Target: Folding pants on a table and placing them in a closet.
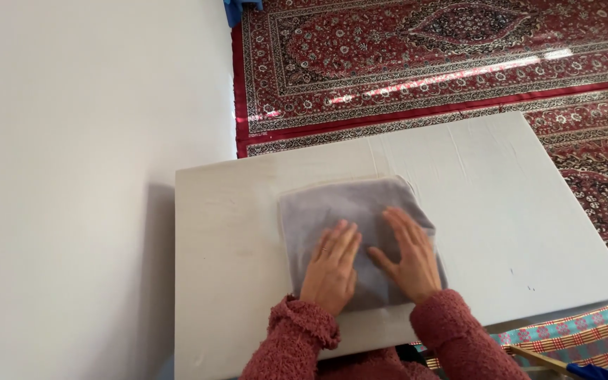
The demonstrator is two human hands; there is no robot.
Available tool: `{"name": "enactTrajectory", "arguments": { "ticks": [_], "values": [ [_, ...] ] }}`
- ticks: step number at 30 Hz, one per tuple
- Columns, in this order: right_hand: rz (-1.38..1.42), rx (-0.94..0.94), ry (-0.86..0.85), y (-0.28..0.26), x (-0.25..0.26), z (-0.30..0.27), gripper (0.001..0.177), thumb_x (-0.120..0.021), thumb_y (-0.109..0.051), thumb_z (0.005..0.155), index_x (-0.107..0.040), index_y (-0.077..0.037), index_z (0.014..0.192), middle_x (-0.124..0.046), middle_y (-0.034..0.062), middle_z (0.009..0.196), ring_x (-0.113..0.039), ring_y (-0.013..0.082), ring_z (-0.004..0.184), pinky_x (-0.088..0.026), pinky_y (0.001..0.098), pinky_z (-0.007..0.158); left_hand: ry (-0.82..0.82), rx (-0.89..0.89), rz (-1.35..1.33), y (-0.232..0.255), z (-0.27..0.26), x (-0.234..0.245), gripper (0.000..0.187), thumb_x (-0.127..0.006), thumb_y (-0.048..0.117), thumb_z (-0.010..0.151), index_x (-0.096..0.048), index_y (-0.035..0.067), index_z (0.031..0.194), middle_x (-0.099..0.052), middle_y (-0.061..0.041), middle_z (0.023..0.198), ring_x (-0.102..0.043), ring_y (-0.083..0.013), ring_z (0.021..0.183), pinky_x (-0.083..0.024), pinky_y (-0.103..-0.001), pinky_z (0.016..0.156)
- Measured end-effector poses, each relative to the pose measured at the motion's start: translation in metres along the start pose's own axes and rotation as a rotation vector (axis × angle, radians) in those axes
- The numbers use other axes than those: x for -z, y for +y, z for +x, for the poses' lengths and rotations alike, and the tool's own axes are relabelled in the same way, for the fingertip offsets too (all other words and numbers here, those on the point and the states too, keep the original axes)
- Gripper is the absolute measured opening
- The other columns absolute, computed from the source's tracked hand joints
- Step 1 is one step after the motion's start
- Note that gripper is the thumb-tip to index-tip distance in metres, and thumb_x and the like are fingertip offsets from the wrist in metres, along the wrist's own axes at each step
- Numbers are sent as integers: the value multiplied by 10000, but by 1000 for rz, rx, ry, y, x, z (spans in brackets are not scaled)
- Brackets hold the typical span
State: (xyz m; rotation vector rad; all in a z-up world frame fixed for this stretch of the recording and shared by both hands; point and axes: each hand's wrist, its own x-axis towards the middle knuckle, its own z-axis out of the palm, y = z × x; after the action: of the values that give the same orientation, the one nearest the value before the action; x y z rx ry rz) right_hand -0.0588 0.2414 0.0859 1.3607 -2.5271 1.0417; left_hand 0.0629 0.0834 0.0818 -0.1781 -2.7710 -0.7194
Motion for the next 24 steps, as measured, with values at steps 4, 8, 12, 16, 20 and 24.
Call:
{"name": "enactTrajectory", "arguments": {
  "ticks": [4, 8, 12, 16, 20, 24],
  "values": [
    [-185, -370, -35, 16, 8, -11, 789, -603, -513, 938, -388, -69, 1554, -411, 191, 1587, -359, 362, 1491, -266, 525, 1224, 92, 354, 414, -31, -20, 0, 606, -341, 361, 1062, -273, 96, 1603, -99, -91, 1737, -20, -355, 1582, 20, -567, 1256],
    [-172, -583, -173, 34, -11, -21, 803, -460, -603, 991, -277, -149, 1626, -331, 105, 1659, -345, 296, 1511, -331, 492, 1206, -51, 515, 239, -50, -36, -14, 690, -305, 502, 1092, -132, 133, 1649, -25, -88, 1735, 23, -327, 1575, 79, -574, 1228],
    [-178, -588, -195, 36, -11, -19, 810, -451, -615, 986, -274, -160, 1632, -343, 99, 1654, -343, 293, 1517, -329, 484, 1210, -55, 522, 224, -51, -34, -15, 694, -299, 506, 1091, -123, 138, 1653, -19, -95, 1736, 17, -320, 1577, 74, -561, 1230],
    [-240, -594, -181, 37, -11, -22, 823, -431, -676, 979, -284, -201, 1635, -315, 73, 1667, -222, 270, 1571, -208, 463, 1262, -81, 556, 202, -47, -33, -10, 704, -304, 527, 1079, -107, 173, 1656, 1, -64, 1736, 47, -315, 1578, 57, -550, 1234],
    [-232, -694, -202, 39, -5, -24, 910, -443, -777, 914, -257, -256, 1637, -287, 64, 1666, -226, 272, 1563, -243, 462, 1258, -157, 729, 80, -38, -37, 2, 783, -331, 609, 1042, -86, 197, 1661, 82, -77, 1734, 73, -360, 1576, 3, -552, 1254],
    [-216, -741, -261, 56, -8, -31, 876, -424, -762, 939, -297, -231, 1625, -460, 108, 1517, -465, 319, 1425, -420, 452, 1170, -139, 847, -67, -45, -49, 4, 892, -427, 629, 1011, 0, 192, 1661, 83, -111, 1725, -110, -372, 1564, -155, -511, 1267]
  ]
}}
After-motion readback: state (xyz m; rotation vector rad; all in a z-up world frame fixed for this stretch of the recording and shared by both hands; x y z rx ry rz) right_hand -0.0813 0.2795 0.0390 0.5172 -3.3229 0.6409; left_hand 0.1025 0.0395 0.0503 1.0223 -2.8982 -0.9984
